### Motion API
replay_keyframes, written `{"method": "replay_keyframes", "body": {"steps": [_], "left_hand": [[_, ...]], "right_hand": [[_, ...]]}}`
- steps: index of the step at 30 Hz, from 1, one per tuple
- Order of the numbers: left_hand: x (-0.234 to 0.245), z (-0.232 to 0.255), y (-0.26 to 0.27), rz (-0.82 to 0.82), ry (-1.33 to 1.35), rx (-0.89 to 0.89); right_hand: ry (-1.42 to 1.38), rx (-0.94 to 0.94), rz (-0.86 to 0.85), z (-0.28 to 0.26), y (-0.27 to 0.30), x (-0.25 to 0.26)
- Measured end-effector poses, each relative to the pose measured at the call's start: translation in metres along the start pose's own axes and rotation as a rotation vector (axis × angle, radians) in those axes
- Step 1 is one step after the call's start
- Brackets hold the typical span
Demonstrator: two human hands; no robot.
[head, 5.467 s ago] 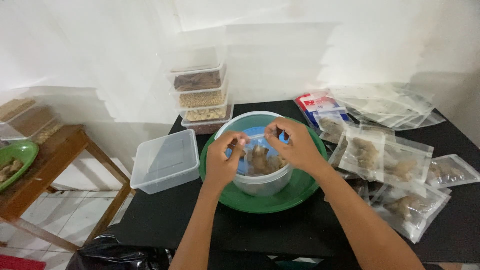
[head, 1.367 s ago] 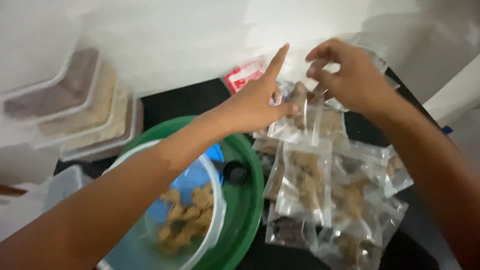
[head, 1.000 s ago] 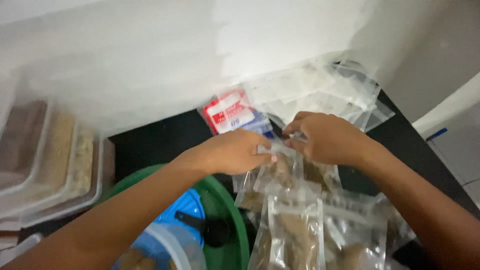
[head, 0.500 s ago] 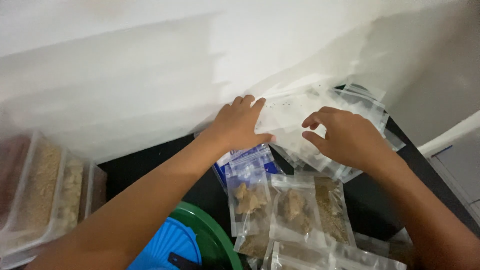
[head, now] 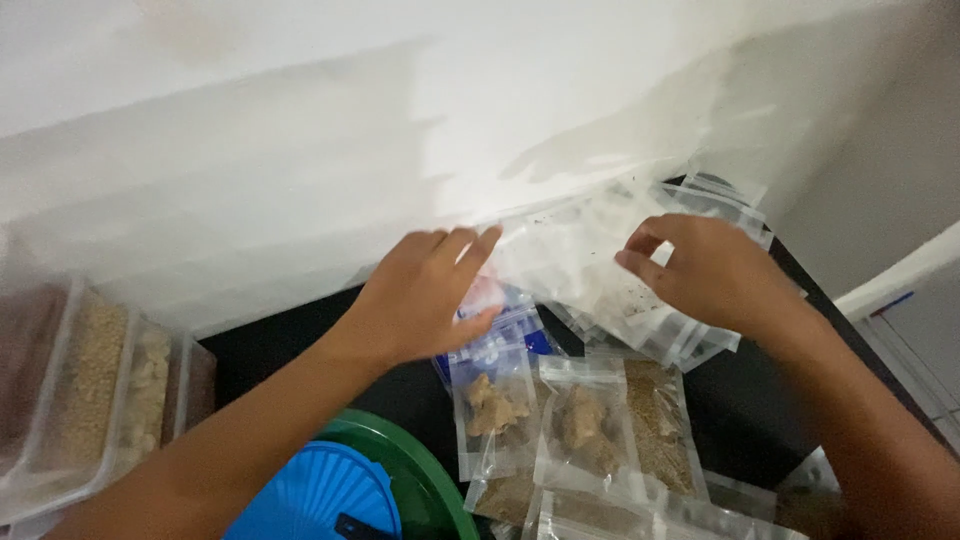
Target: The person places pieces of ginger from a white container into individual small plastic bags, seals the bags by hand, and sets them on the table.
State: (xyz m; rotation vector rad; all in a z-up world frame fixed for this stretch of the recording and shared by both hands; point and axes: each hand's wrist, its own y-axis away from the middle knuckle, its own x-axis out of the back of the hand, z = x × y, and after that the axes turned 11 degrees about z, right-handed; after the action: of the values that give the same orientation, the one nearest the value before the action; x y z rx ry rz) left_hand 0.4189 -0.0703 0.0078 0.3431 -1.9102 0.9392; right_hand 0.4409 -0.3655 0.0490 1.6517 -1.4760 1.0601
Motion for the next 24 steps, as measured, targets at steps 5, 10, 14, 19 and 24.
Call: {"method": "replay_keyframes", "body": {"steps": [5,10,14,19,24], "left_hand": [[0.036,0.017,0.024,0.087,0.005,-0.092],[0.064,0.02,0.022,0.159,-0.104,-0.176],[0.078,0.023,0.024,0.144,-0.222,-0.159],[0.107,0.033,0.033,0.052,-0.29,-0.068],[0.145,0.047,0.055,0.009,-0.292,0.038]], "right_hand": [[-0.3,-0.128,-0.329,-0.025,0.016,0.011],[-0.421,-0.046,-0.457,-0.007,0.009,0.004],[-0.555,-0.012,-0.459,0.005,0.005,-0.001],[-0.627,0.124,-0.378,0.013,0.011,-0.008],[-0.556,0.21,-0.293,0.022,0.031,0.024]]}}
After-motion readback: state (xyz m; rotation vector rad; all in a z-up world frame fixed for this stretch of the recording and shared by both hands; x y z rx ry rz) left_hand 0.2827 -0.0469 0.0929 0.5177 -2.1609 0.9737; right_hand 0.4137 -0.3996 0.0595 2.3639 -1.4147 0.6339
